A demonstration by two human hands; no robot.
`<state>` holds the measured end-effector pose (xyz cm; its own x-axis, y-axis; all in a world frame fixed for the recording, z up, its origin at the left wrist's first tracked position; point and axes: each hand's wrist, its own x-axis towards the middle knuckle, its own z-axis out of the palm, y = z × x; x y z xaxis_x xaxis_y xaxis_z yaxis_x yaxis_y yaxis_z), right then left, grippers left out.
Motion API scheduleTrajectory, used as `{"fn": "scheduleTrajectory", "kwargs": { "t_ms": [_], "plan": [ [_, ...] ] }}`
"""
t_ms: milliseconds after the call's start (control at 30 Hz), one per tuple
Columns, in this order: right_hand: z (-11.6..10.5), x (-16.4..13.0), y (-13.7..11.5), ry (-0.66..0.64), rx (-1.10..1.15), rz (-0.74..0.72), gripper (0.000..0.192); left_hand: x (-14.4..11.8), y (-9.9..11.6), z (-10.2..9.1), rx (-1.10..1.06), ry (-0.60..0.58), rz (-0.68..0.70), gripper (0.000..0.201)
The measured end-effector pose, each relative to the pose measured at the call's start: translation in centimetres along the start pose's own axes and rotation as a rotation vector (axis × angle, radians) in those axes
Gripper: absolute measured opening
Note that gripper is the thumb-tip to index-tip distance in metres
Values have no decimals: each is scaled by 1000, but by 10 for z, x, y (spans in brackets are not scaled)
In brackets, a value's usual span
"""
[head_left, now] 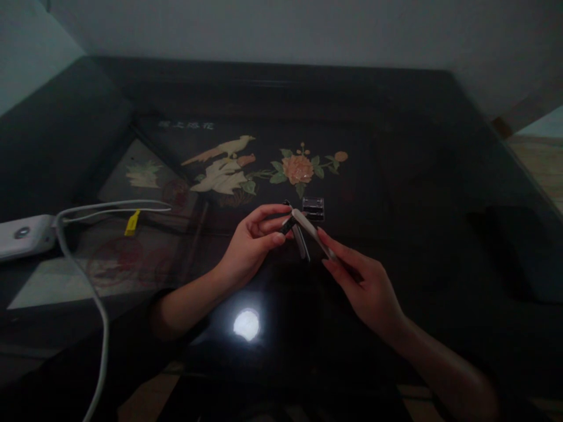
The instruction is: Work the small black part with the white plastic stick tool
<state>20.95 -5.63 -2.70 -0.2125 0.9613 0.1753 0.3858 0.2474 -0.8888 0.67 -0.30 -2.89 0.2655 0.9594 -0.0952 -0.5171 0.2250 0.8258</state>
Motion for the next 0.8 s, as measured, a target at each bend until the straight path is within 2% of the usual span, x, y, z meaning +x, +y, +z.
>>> {"fn": "scheduleTrajectory", "kwargs": {
  "t_ms": [500, 800],
  "plan": [
    [2, -6, -6, -108, 72, -56, 50, 1, 1, -2, -12, -38, 22, 42],
    [1, -3, -3, -52, 38, -54, 51, 1, 1, 0, -30, -50, 1, 43]
  ]
}}
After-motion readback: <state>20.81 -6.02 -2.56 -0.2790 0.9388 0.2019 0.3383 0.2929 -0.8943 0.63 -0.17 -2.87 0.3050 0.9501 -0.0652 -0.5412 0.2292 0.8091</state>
